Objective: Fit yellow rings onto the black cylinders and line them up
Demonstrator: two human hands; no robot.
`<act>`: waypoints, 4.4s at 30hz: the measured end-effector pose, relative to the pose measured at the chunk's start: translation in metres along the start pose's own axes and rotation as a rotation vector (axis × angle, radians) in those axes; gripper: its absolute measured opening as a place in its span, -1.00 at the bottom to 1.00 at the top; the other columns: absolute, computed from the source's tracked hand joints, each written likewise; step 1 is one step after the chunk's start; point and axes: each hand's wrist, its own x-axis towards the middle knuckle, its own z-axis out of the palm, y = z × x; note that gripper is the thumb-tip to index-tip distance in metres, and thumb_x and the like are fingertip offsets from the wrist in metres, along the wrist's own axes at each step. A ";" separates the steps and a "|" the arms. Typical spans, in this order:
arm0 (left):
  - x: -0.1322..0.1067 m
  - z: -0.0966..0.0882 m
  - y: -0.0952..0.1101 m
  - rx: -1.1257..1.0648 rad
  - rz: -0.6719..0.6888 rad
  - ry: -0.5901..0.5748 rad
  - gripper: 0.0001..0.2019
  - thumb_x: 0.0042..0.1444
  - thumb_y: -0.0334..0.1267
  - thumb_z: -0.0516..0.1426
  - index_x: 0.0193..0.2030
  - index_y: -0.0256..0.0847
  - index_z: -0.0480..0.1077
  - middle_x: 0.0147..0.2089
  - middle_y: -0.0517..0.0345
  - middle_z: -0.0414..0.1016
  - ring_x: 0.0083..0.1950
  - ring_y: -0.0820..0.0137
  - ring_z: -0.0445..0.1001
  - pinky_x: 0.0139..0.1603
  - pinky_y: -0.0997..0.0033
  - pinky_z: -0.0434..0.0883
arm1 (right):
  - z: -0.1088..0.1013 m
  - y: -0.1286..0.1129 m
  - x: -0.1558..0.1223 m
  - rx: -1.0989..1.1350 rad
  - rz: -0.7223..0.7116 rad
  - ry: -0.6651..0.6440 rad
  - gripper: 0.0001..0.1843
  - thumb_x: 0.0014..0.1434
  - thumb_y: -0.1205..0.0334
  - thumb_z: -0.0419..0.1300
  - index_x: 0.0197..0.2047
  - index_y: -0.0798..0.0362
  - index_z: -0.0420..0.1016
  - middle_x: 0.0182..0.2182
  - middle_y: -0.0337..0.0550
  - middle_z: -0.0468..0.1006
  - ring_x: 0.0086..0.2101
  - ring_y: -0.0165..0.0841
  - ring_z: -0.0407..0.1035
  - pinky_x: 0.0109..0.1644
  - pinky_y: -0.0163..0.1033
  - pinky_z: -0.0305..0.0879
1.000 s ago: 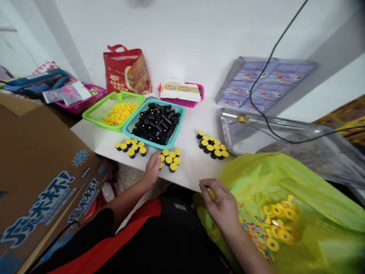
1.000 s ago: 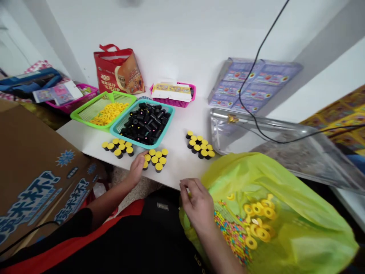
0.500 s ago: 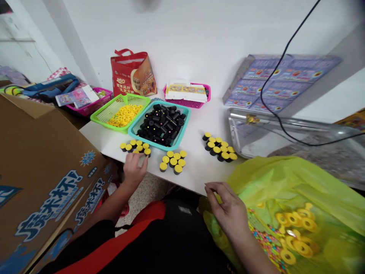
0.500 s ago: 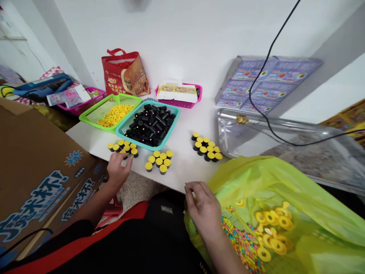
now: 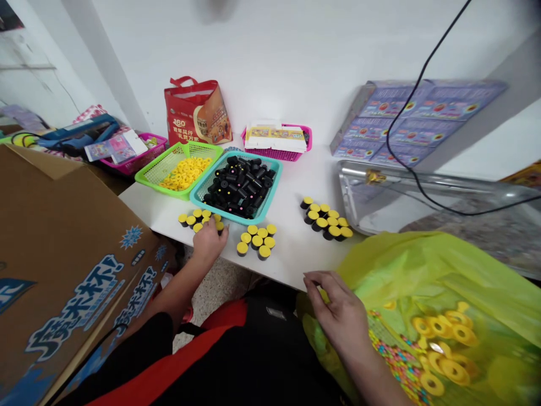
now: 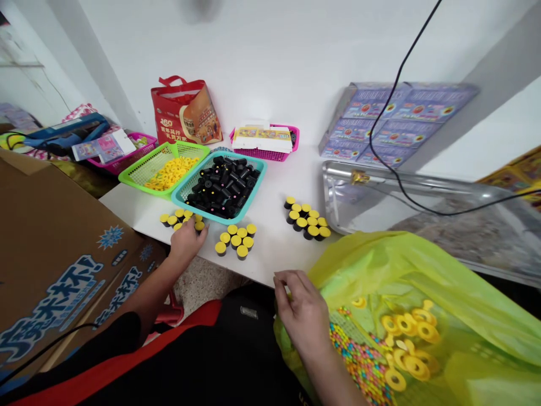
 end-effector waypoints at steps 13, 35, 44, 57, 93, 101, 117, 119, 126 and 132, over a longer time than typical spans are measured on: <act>0.004 0.026 -0.010 -0.164 0.075 0.227 -0.51 0.19 -0.03 0.19 0.11 -0.38 0.36 -0.03 -0.25 0.50 0.00 0.00 0.53 -0.06 0.13 0.49 | 0.000 -0.003 0.004 -0.005 0.003 0.011 -0.83 0.39 0.20 0.11 -0.24 -0.01 0.47 -0.32 -0.20 0.58 -0.35 -0.35 0.53 -0.24 -0.26 0.41; -0.015 0.041 -0.003 -0.793 0.188 0.155 -0.66 0.20 -0.03 0.17 -0.05 -0.23 0.31 -0.12 0.00 0.47 -0.07 0.22 0.49 0.01 0.19 0.46 | 0.000 -0.006 0.004 0.009 0.038 0.002 -0.81 0.38 0.17 0.11 -0.26 -0.02 0.48 -0.33 -0.18 0.58 -0.36 -0.31 0.52 -0.24 -0.21 0.42; -0.035 0.061 0.026 -0.795 0.367 0.068 0.04 -0.36 -0.03 0.52 0.27 -0.22 0.18 0.19 -0.19 0.34 0.27 -0.05 0.35 0.31 -0.10 0.35 | 0.001 -0.006 0.005 0.006 0.059 -0.007 -0.80 0.38 0.16 0.09 -0.27 -0.03 0.49 -0.34 -0.17 0.59 -0.35 -0.29 0.53 -0.25 -0.21 0.42; -0.050 0.079 0.083 -0.724 0.306 0.085 0.12 -0.33 -0.03 0.53 0.33 -0.26 0.09 0.31 -0.32 0.16 0.39 -0.17 0.21 0.38 -0.21 0.27 | -0.008 -0.013 0.002 0.128 0.107 0.080 -0.86 0.36 0.22 0.15 -0.22 -0.01 0.51 -0.37 -0.18 0.55 -0.34 -0.31 0.48 -0.23 -0.22 0.44; -0.038 0.022 0.011 -0.805 0.600 0.704 -0.69 0.15 -0.18 0.32 -0.01 -0.17 0.44 -0.07 -0.07 0.52 -0.02 0.17 0.51 -0.02 0.12 0.51 | -0.039 -0.015 -0.042 0.178 0.340 0.031 -0.77 0.26 -0.01 0.27 -0.23 -0.04 0.60 -0.30 -0.19 0.65 -0.33 -0.29 0.53 -0.09 -0.27 0.45; 0.041 -0.005 -0.126 -0.691 0.163 0.477 -0.63 0.32 0.06 0.06 -0.07 -0.20 0.48 -0.07 -0.06 0.52 0.00 0.18 0.44 -0.02 0.17 0.43 | -0.026 -0.022 -0.028 0.203 0.321 -0.007 -0.70 0.25 -0.07 0.23 -0.28 -0.02 0.60 -0.34 -0.14 0.65 -0.35 -0.27 0.54 -0.18 -0.26 0.47; 0.048 0.034 -0.100 -0.676 0.610 0.093 0.00 -0.42 0.29 0.47 0.19 -0.15 0.43 0.17 -0.18 0.37 0.23 -0.09 0.38 0.29 -0.16 0.36 | -0.016 -0.025 -0.022 0.214 0.275 -0.023 -0.80 0.28 0.05 0.23 -0.28 -0.04 0.60 -0.37 -0.19 0.63 -0.38 -0.33 0.54 -0.26 -0.33 0.46; 0.044 0.038 -0.092 -0.675 0.584 0.098 0.03 -0.46 0.30 0.47 0.19 -0.14 0.41 0.18 -0.17 0.34 0.25 -0.10 0.36 0.30 -0.18 0.35 | -0.016 -0.026 -0.022 0.221 0.280 -0.027 -0.81 0.27 0.06 0.24 -0.29 -0.04 0.59 -0.38 -0.20 0.62 -0.39 -0.34 0.53 -0.26 -0.34 0.45; 0.029 0.048 -0.075 -0.765 0.397 0.188 -0.05 -0.42 0.27 0.48 0.08 -0.17 0.32 0.03 -0.04 0.35 0.13 0.01 0.43 0.19 -0.09 0.44 | -0.017 -0.028 -0.022 0.234 0.285 -0.014 -0.77 0.28 0.02 0.24 -0.28 -0.03 0.60 -0.38 -0.18 0.62 -0.38 -0.32 0.53 -0.26 -0.30 0.44; 0.019 0.051 -0.072 -0.849 0.292 0.031 0.10 -0.45 0.13 0.53 0.23 -0.15 0.16 0.19 -0.11 0.34 0.23 -0.05 0.40 0.26 -0.13 0.38 | -0.016 -0.026 -0.024 0.253 0.315 -0.030 -0.75 0.28 0.01 0.23 -0.29 -0.01 0.59 -0.38 -0.15 0.61 -0.38 -0.30 0.51 -0.25 -0.26 0.44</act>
